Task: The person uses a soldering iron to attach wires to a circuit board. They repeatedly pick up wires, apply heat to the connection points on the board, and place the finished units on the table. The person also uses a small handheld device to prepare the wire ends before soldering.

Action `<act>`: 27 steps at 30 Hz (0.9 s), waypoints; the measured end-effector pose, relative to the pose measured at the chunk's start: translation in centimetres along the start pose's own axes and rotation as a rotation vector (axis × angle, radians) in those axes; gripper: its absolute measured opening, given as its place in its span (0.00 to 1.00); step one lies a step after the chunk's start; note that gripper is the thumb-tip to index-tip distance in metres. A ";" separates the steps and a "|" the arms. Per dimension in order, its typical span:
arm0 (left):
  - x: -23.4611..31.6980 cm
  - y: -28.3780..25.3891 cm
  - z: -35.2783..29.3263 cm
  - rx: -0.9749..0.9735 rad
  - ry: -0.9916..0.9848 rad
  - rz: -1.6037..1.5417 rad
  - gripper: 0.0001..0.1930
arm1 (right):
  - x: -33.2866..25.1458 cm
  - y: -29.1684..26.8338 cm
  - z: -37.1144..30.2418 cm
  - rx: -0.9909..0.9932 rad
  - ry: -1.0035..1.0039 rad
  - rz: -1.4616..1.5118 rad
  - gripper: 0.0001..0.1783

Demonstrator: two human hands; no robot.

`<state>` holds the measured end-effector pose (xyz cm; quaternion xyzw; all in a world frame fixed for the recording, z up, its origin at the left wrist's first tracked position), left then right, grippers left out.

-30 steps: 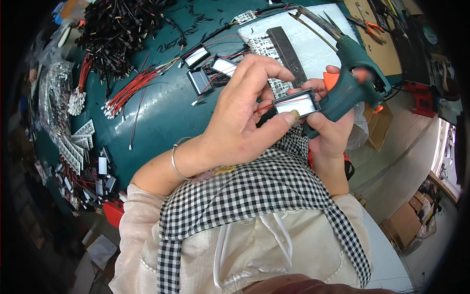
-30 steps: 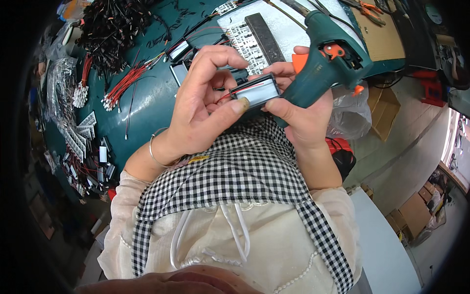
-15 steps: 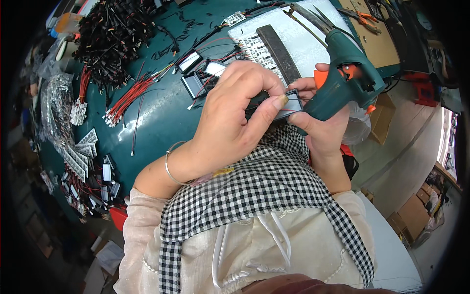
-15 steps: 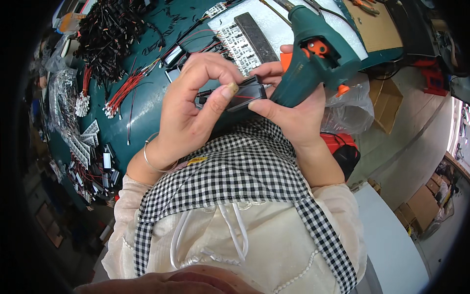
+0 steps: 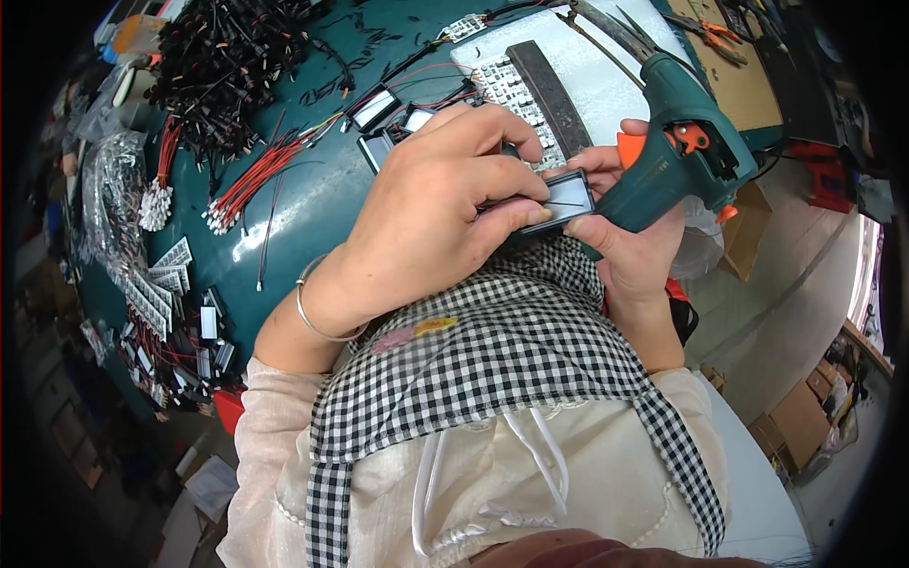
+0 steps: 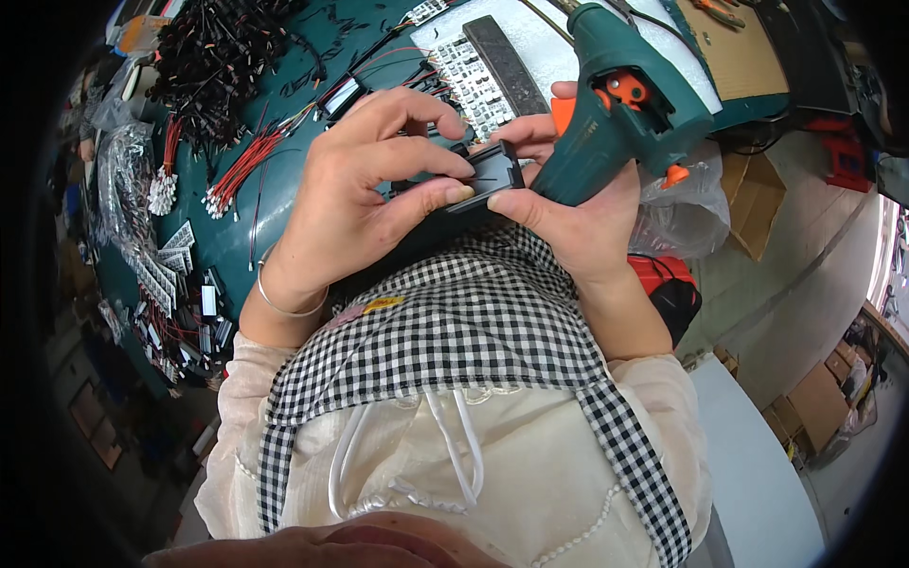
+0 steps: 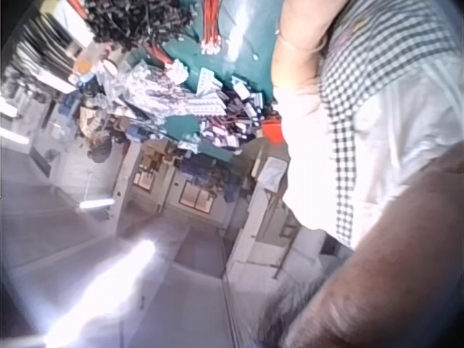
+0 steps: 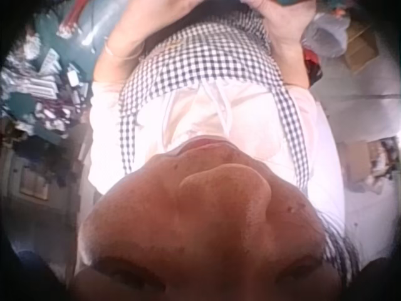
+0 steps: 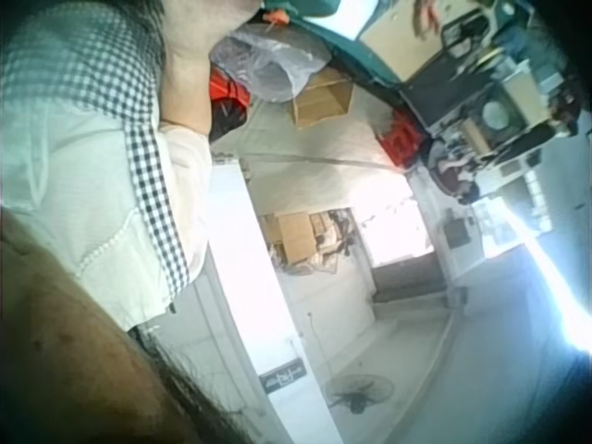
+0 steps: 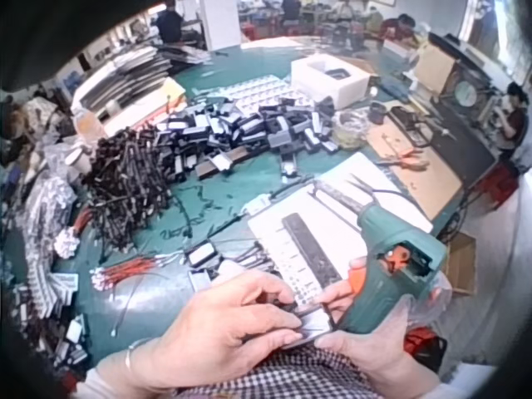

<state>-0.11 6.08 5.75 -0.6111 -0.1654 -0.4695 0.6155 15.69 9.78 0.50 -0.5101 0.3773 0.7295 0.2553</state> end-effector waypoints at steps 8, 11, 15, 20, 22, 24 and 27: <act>-0.6 -0.8 0.3 0.107 0.030 -0.376 0.06 | 0.2 0.6 -0.1 -0.032 0.061 -0.097 0.47; -1.3 -0.7 -0.1 0.200 -0.093 -1.002 0.07 | 0.9 1.4 -0.5 -0.072 0.137 -0.121 0.45; -1.4 -2.6 -1.0 0.200 -0.238 -0.746 0.05 | 1.9 1.9 -1.4 -0.103 0.194 -0.130 0.34; -3.3 -1.1 -0.8 0.121 -0.299 0.125 0.03 | 0.0 -0.2 -2.0 -0.009 0.162 -0.077 0.29; -4.6 0.1 -0.4 0.107 -0.292 0.237 0.03 | -0.8 -1.5 -2.8 0.057 0.191 -0.027 0.35; -5.8 1.0 0.2 0.096 -0.307 0.348 0.04 | -1.7 -2.9 -3.3 0.055 0.185 -0.123 0.44; -7.0 1.8 0.5 0.115 -0.326 0.325 0.04 | -2.3 -4.1 -5.1 0.073 0.209 -0.117 0.46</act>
Point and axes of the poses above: each hand's wrist, its own z-axis towards the middle knuckle, its own y-axis out of the palm, x = y × z, the point moved 7 cm from there along z, towards the middle knuckle, and after that the axes turned 11 degrees about -x, right-handed, at the moved point
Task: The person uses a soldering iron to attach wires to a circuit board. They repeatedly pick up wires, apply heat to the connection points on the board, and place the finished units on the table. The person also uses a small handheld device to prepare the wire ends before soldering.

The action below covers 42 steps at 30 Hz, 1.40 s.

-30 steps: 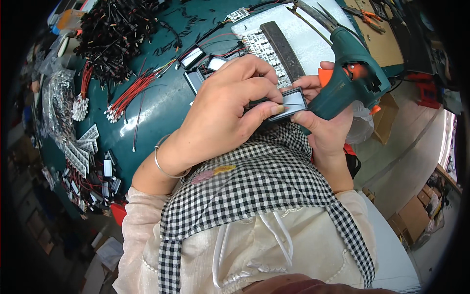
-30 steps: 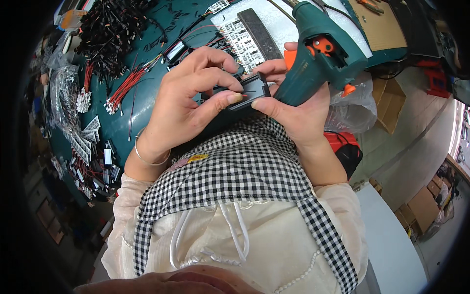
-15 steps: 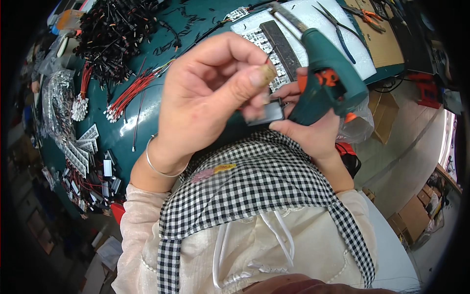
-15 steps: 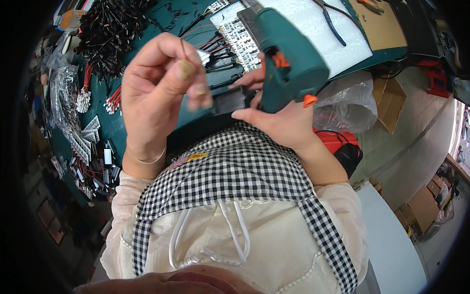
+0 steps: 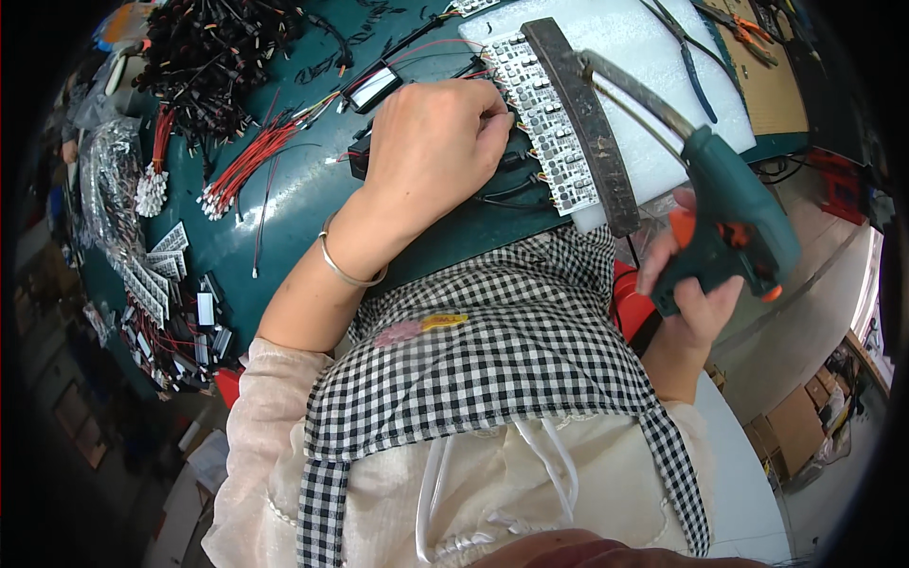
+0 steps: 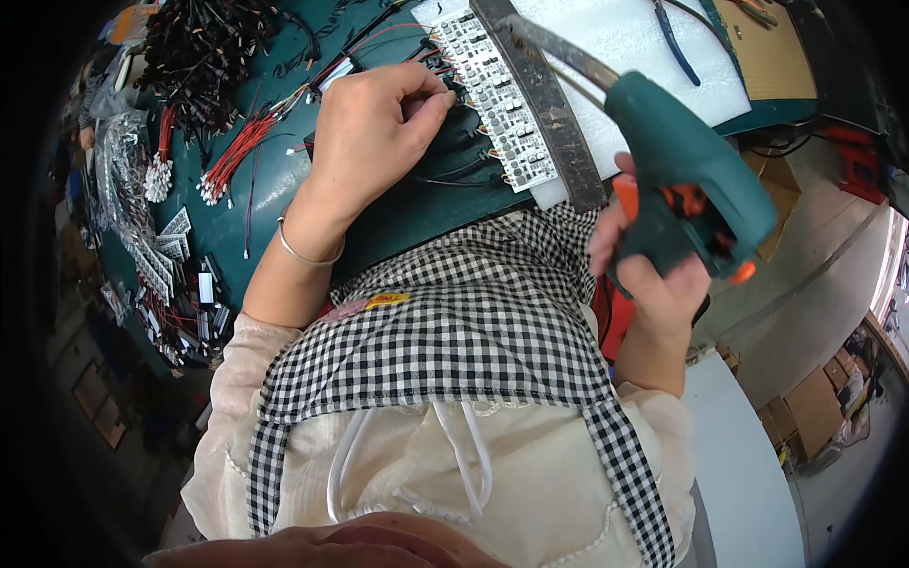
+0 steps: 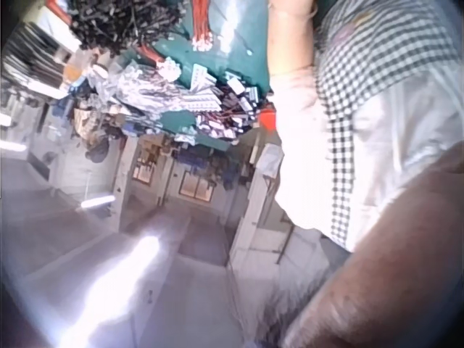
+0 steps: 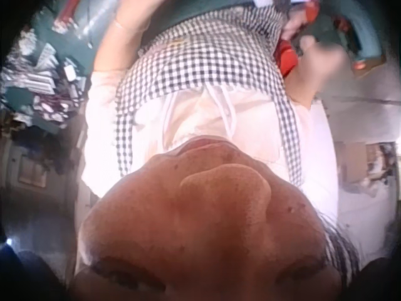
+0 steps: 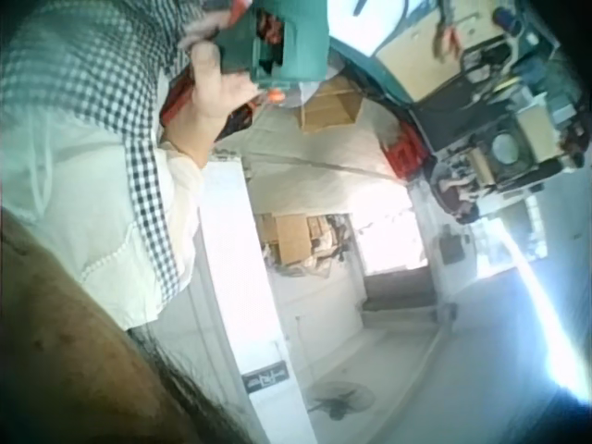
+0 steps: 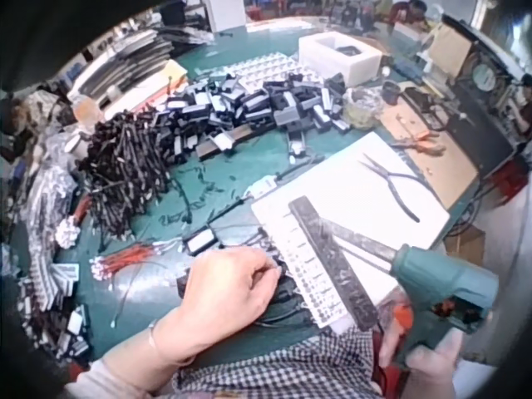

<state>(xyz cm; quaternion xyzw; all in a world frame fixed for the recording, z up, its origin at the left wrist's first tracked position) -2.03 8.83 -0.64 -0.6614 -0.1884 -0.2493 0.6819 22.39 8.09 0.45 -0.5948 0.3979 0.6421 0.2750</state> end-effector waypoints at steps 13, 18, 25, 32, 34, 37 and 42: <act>-0.6 1.6 0.5 -0.013 -0.099 -0.088 0.04 | 0.7 -1.4 -3.1 0.118 0.106 0.029 0.45; -0.6 1.8 1.0 -0.019 -0.105 -0.005 0.04 | 1.2 -0.8 -2.6 0.090 0.117 0.025 0.43; -0.8 1.9 1.1 -0.056 -0.132 -0.017 0.05 | 1.4 -0.4 -2.2 0.080 0.110 0.018 0.40; -0.7 1.5 1.5 -0.077 -0.151 -0.043 0.04 | 2.0 -0.5 -2.7 0.013 0.146 0.111 0.34; -0.7 1.5 1.5 -0.076 -0.159 -0.054 0.04 | 2.0 -0.5 -2.7 -0.028 0.173 0.118 0.33; -0.7 1.6 1.5 -0.078 -0.150 -0.043 0.04 | 1.5 -0.4 -2.6 0.029 0.206 0.046 0.33; -0.7 1.7 1.5 -0.073 -0.126 -0.022 0.04 | 1.1 -0.1 -2.8 0.091 0.273 -0.014 0.32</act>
Point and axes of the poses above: each hand's wrist, its own z-axis towards the middle knuckle, its own y-axis out of the palm, x = y × z, the point moved 7 cm from there along z, towards the middle knuckle, and after that the axes turned 11 degrees about -x, right-handed, at the moved point
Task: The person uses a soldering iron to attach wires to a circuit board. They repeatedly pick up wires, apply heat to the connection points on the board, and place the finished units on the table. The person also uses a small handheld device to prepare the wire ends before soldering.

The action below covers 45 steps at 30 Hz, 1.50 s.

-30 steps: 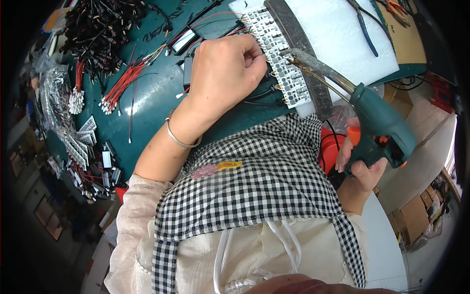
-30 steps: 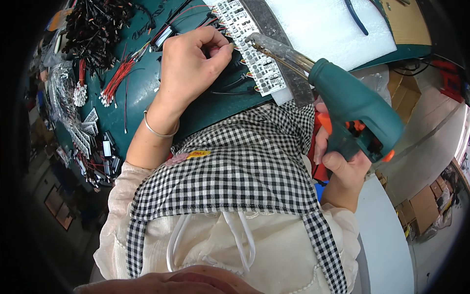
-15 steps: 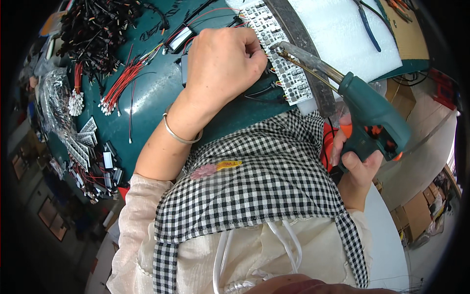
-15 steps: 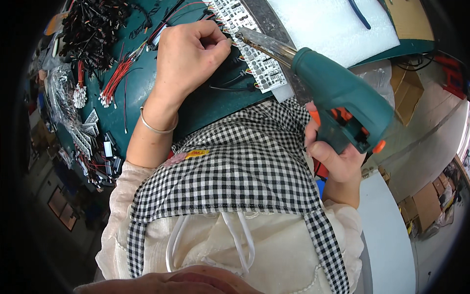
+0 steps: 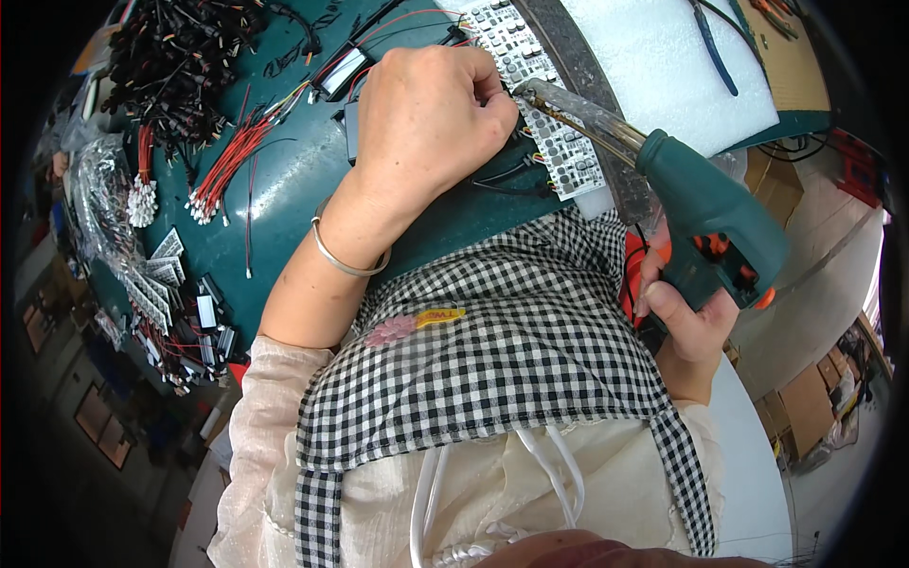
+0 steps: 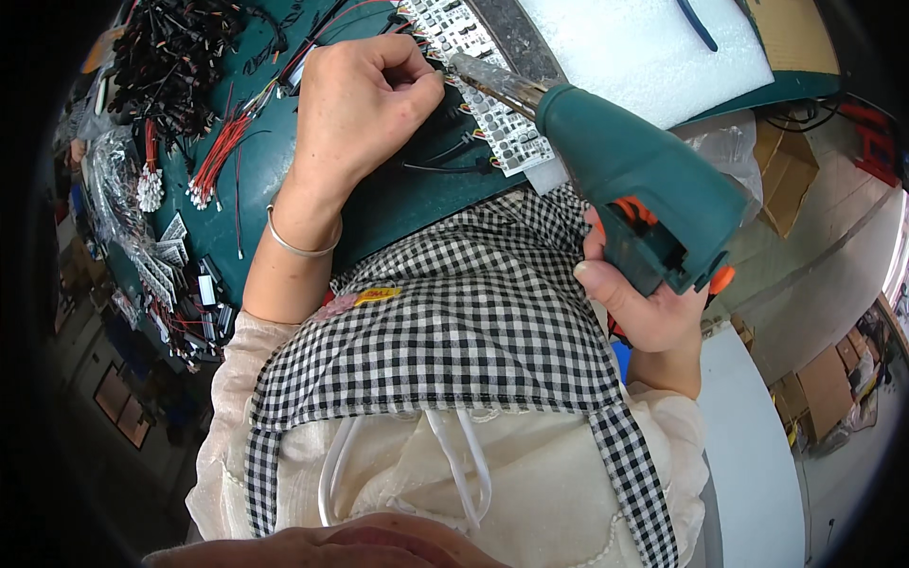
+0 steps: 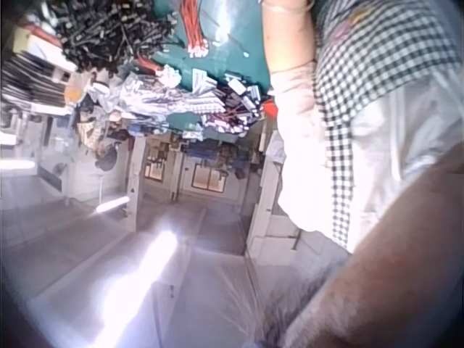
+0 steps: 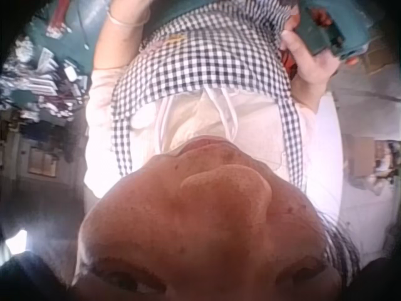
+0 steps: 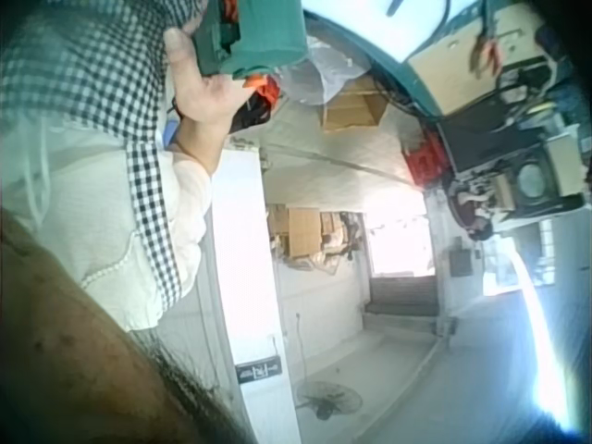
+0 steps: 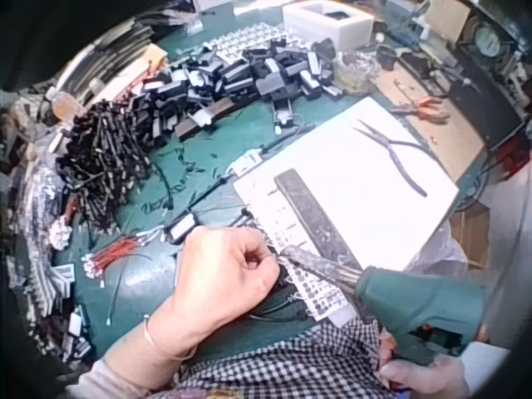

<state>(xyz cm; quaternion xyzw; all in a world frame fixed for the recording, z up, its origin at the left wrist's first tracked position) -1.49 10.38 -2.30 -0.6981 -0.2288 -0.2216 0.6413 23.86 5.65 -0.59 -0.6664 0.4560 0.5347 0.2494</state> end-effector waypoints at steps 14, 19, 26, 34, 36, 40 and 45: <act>0.1 0.0 0.0 -0.015 -0.021 0.019 0.05 | -2.2 0.1 1.0 0.147 -0.188 -0.023 0.39; 0.1 -0.1 0.0 -0.025 -0.019 0.019 0.04 | -1.3 -0.4 0.8 0.048 -0.103 -0.045 0.36; 0.2 0.0 0.0 -0.009 -0.011 -0.002 0.04 | -0.5 -0.4 0.3 0.104 -0.066 -0.097 0.34; 0.3 -0.2 0.0 -0.006 -0.007 0.027 0.05 | -2.7 -1.2 1.4 0.054 -0.170 -0.010 0.42; 0.3 -0.1 0.0 -0.007 -0.002 0.037 0.05 | -2.7 -1.2 1.6 0.041 -0.181 0.008 0.42; 0.3 -0.2 -0.1 -0.013 -0.012 0.039 0.05 | -2.6 -1.1 1.6 0.040 -0.193 0.016 0.42; 0.3 -0.2 -0.1 0.018 0.024 0.052 0.05 | -2.8 -1.0 1.7 0.049 -0.194 0.055 0.41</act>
Point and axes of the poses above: each hand's wrist, its own z-axis towards the middle knuckle, its own y-axis out of the palm, x = y × z, the point moved 7 cm from there along z, towards the middle knuckle, and after that the axes turned 11 degrees about -x, right-handed, at the moved point
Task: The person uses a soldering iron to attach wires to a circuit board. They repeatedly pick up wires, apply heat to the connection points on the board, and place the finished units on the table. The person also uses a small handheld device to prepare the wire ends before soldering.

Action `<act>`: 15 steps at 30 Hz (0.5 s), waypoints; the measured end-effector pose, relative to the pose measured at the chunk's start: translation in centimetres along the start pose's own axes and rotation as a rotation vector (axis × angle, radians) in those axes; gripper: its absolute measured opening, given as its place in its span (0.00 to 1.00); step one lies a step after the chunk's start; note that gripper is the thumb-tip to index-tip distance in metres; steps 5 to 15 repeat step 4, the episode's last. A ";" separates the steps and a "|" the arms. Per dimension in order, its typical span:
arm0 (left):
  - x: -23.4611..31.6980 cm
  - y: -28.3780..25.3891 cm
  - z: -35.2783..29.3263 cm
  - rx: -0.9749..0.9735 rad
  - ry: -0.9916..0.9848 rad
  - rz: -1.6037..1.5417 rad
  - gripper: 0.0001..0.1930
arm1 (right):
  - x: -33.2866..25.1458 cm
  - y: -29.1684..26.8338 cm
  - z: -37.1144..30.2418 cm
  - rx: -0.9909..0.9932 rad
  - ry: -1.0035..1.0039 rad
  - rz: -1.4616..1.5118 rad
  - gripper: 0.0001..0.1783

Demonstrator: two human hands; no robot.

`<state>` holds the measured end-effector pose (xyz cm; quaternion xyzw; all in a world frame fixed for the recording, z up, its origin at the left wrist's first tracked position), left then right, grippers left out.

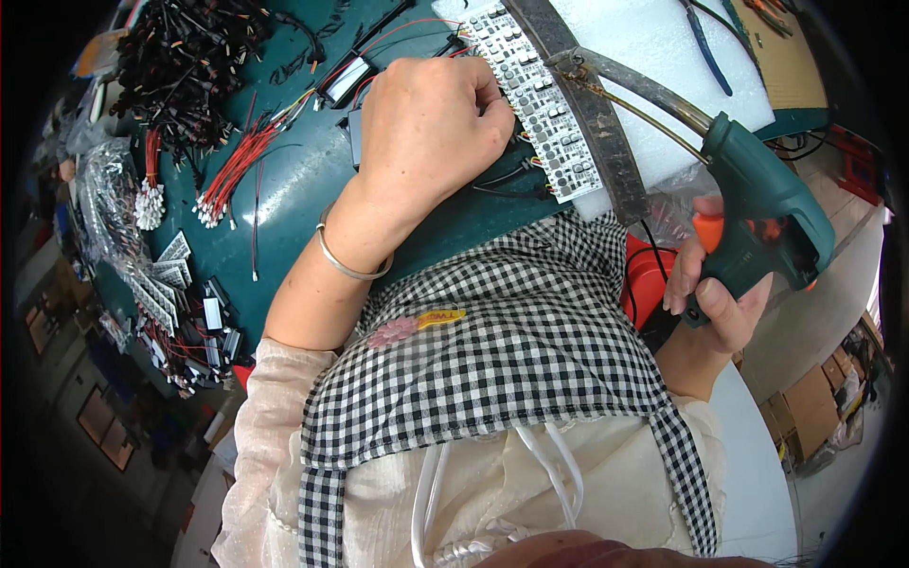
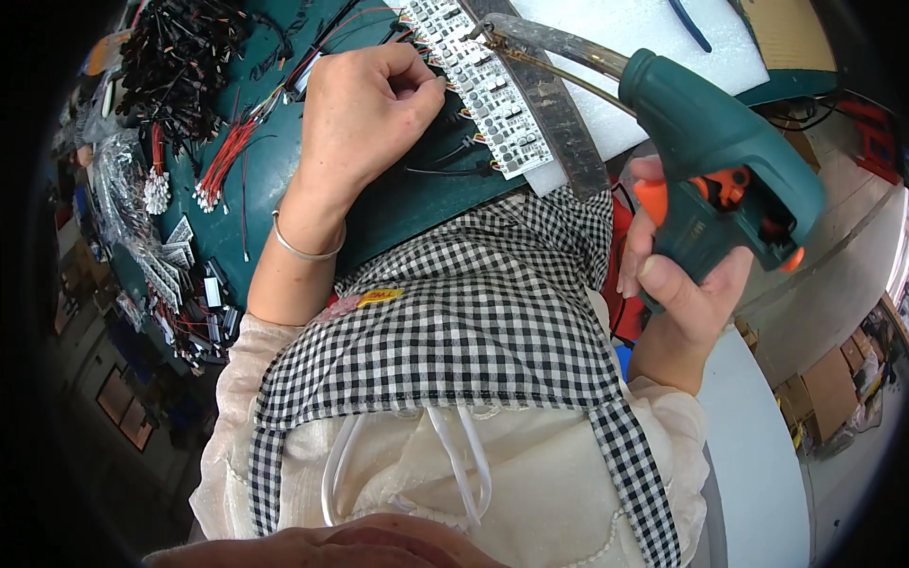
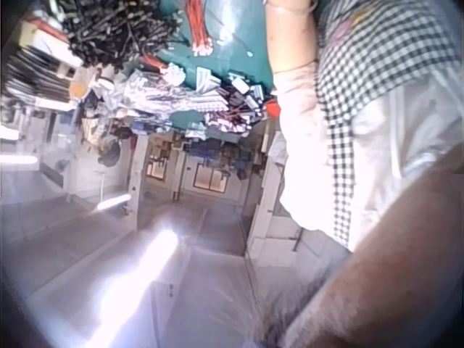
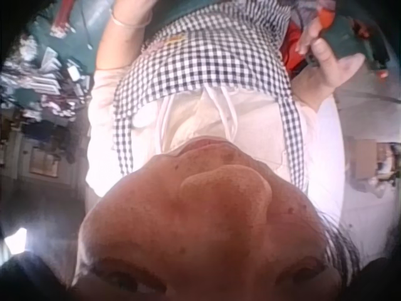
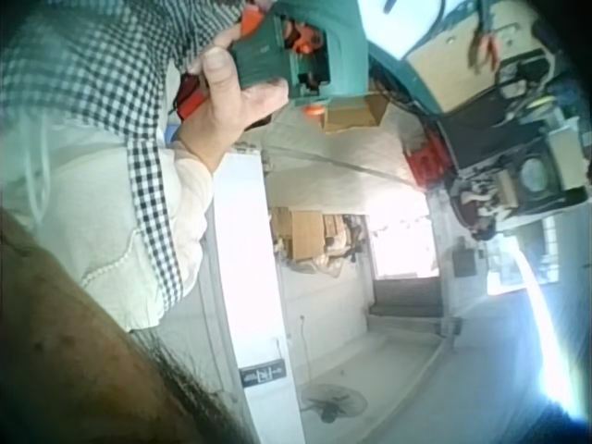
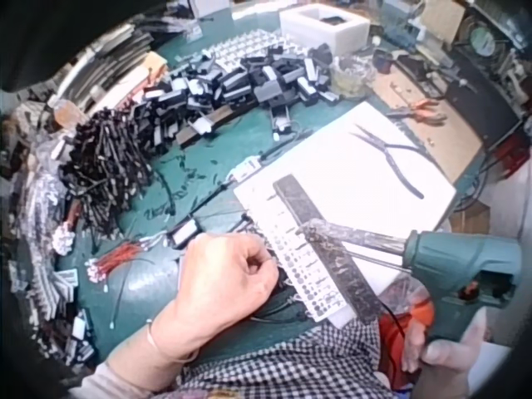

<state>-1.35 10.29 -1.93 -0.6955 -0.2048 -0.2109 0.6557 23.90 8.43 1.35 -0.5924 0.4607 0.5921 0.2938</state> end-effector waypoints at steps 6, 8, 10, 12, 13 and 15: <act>0.1 -0.1 0.1 -0.019 -0.007 0.018 0.05 | 0.4 -0.4 -0.1 -0.050 -0.011 0.006 0.44; 0.1 -0.1 0.1 -0.019 -0.007 0.018 0.05 | 0.4 -0.4 -0.1 -0.050 -0.011 0.006 0.44; 0.1 -0.1 0.1 -0.019 -0.007 0.018 0.05 | 0.4 -0.4 -0.1 -0.050 -0.011 0.006 0.44; 0.1 -0.1 0.1 -0.019 -0.007 0.018 0.05 | 0.4 -0.4 -0.1 -0.050 -0.011 0.006 0.44; 0.1 -0.1 0.1 -0.019 -0.007 0.018 0.05 | 0.4 -0.4 -0.1 -0.050 -0.011 0.006 0.44; 0.1 -0.1 0.1 -0.019 -0.007 0.018 0.05 | 0.4 -0.4 -0.1 -0.050 -0.011 0.006 0.44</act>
Point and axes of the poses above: each hand's wrist, its own z-axis towards the middle knuckle, its own y-axis out of the palm, x = y × z, the point moved 7 cm from there along z, towards the middle knuckle, and after that the axes turned 11 degrees about -x, right-handed, at the moved point
